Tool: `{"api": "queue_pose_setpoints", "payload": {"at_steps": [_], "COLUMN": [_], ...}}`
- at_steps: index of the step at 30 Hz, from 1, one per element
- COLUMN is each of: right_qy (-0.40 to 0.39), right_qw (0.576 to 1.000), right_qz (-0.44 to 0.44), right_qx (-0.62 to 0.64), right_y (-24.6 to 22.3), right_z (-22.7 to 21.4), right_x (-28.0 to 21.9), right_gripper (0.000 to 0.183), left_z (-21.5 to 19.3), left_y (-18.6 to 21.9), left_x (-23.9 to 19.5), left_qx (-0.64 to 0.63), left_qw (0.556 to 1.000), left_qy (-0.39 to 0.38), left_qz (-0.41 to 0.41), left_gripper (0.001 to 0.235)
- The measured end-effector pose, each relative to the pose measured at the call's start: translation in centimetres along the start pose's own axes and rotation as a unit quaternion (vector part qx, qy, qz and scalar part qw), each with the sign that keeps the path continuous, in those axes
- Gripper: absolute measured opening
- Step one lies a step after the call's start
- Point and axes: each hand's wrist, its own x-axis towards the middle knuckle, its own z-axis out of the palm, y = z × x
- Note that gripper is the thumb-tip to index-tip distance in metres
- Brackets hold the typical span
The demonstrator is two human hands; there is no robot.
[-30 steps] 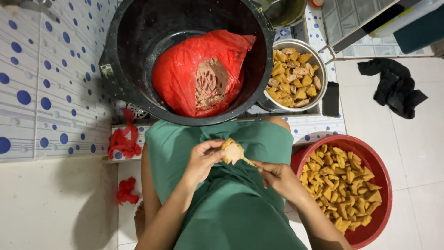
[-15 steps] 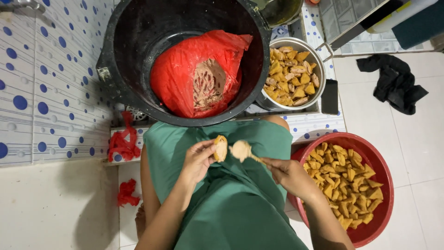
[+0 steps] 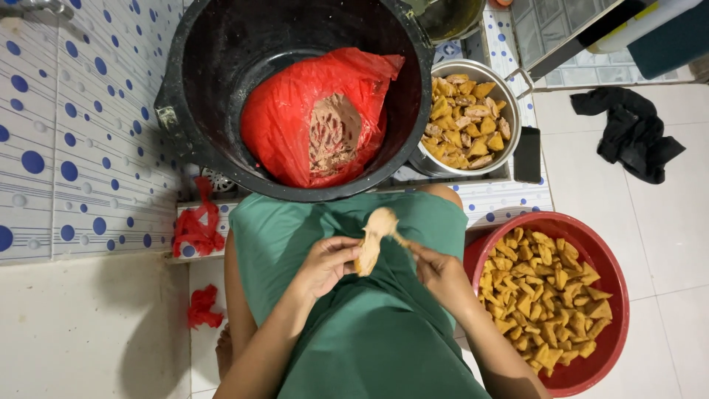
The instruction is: The person scoops a brown paste from a red plastic bag inside a black bucket and fills small yellow food pieces held in the left hand. The filled pieces are placed into a metal pot, and the process repeats with pieces taken from a red basin.
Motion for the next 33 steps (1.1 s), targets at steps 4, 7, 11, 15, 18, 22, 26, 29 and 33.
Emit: {"api": "queue_pose_setpoints", "payload": {"at_steps": [4,7,11,15,18,22,26,29,33], "right_qy": [0.042,0.035,0.077,0.08,0.1,0.097,0.107,0.125,0.107], "right_qw": [0.998,0.997,0.985,0.956,0.939,0.924,0.898,0.888,0.942], "right_qz": [-0.019,-0.04,-0.114,-0.28,-0.321,-0.348,-0.376,-0.363,-0.305], "right_qx": [-0.05,0.063,0.1,-0.022,-0.071,-0.122,-0.202,-0.254,-0.093], "right_y": [1.3,4.0,5.9,6.7,7.6,9.2,10.5,11.4,8.7], "right_z": [0.6,2.2,5.3,6.1,6.6,6.4,5.5,4.2,1.9], "right_x": [0.1,-0.2,-0.3,-0.4,-0.4,-0.7,-1.4,-1.6,-1.4], "right_gripper": [0.034,0.032,0.037,0.042,0.048,0.055,0.057,0.06,0.056], "left_z": [0.9,1.3,2.0,2.7,3.7,4.2,3.4,2.2,2.4], "left_y": [0.7,1.2,0.6,0.3,0.7,1.3,1.5,1.6,3.8], "left_x": [-0.4,-0.3,-0.1,-0.6,-1.0,-1.5,-1.1,-0.1,-0.6], "left_qx": [-0.02,-0.046,-0.109,-0.168,-0.207,-0.256,-0.265,-0.267,-0.235], "left_qw": [1.0,0.998,0.992,0.983,0.974,0.955,0.951,0.949,0.958], "left_qy": [0.008,0.043,0.062,0.071,0.084,0.148,0.156,0.164,0.156], "left_qz": [0.005,0.032,0.021,-0.017,-0.021,-0.031,-0.012,0.026,0.041], "left_gripper": [0.02,0.018,0.015,0.011,0.022,0.023,0.024,0.025,0.032]}}
